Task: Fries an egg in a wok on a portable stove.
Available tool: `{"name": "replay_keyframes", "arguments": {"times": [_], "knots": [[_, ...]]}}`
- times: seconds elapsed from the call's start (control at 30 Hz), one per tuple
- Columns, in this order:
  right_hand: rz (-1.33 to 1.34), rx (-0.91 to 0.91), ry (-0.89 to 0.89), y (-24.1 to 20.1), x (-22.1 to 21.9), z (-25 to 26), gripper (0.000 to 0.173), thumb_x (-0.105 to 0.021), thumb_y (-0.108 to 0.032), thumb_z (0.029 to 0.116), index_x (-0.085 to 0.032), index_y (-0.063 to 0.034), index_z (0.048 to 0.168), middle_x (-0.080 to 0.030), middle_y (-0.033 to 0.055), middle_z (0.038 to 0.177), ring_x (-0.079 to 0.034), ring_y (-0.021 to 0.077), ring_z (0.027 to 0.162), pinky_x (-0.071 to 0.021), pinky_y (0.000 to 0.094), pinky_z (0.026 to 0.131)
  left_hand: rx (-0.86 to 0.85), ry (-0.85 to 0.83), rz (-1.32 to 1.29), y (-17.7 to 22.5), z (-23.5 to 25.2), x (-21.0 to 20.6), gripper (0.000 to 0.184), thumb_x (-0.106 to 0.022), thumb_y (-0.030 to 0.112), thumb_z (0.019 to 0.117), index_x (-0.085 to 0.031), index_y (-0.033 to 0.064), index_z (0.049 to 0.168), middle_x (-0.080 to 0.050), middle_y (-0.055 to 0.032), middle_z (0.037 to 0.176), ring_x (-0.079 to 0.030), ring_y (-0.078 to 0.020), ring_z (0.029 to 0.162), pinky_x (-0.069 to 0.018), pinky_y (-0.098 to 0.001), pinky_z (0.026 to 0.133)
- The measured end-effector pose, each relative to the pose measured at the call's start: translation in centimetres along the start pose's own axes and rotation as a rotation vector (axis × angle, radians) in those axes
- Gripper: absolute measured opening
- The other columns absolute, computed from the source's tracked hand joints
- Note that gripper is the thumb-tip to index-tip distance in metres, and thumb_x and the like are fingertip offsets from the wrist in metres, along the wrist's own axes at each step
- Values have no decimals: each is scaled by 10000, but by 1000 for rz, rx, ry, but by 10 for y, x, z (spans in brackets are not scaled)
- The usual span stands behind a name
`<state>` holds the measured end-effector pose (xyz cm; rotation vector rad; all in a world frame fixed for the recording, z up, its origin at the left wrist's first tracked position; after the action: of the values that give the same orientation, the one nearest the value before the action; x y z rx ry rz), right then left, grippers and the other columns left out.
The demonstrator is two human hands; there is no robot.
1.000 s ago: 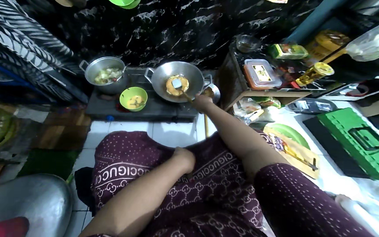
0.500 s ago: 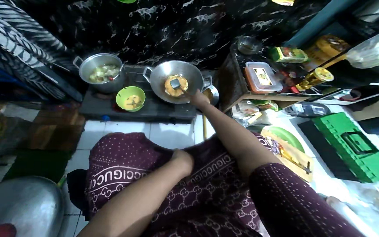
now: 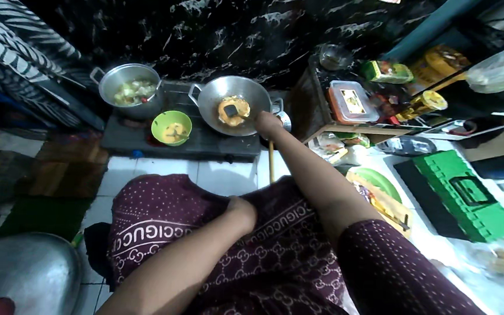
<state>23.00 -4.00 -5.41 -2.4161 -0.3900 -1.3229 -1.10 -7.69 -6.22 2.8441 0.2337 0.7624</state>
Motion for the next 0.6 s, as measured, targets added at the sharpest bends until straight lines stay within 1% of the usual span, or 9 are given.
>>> {"name": "replay_keyframes", "arguments": {"times": [0.1, 0.17, 0.37, 0.47, 0.6], "knots": [[3, 1, 1, -1, -3, 5, 364, -568, -307, 1041, -670, 2, 1202, -680, 243, 1239, -651, 425, 1184, -501, 676, 946, 4, -4, -5, -2, 1, 1, 282, -628, 135, 973, -661, -13, 1211, -660, -232, 1246, -609, -427, 1204, -450, -640, 1021], [-5, -6, -2, -3, -2, 3, 348, -575, -282, 1031, -663, 7, 1204, -678, 244, 1241, -651, 423, 1184, -506, 673, 939, 9, -6, -7, -2, 1, 1, 279, -624, 129, 976, -660, -22, 1207, -653, -237, 1257, -602, -430, 1216, -449, -638, 1022], [-17, -13, 4, -7, -1, 2, 320, -587, -277, 1023, -672, -3, 1164, -686, 237, 1216, -657, 421, 1167, -508, 672, 910, 12, -9, -6, -5, 0, 1, 281, -617, 136, 980, -658, -16, 1212, -655, -238, 1250, -605, -429, 1211, -447, -641, 1022], [-19, -6, 5, -7, -3, 6, 328, -589, -285, 1022, -670, -5, 1171, -688, 232, 1217, -656, 420, 1168, -508, 675, 909, 16, -13, 3, -4, 1, 0, 278, -627, 142, 967, -665, -3, 1201, -667, -220, 1234, -621, -419, 1186, -458, -645, 1011], [-36, 8, 3, -7, -3, 6, 344, -572, -300, 1036, -669, -5, 1185, -685, 235, 1227, -655, 419, 1175, -507, 675, 923, 17, -10, -2, -5, 0, 0, 275, -625, 148, 971, -665, -3, 1198, -671, -221, 1221, -626, -420, 1176, -461, -649, 1000]]}}
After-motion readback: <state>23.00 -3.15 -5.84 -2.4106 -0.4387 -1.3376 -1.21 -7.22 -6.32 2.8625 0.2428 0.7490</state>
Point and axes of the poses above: each hand's wrist, its own z-axis towards the middle knuckle, its own x-axis out of the back of the hand, y = z × x, the point moved 1 cm from there along z, towards the middle knuckle
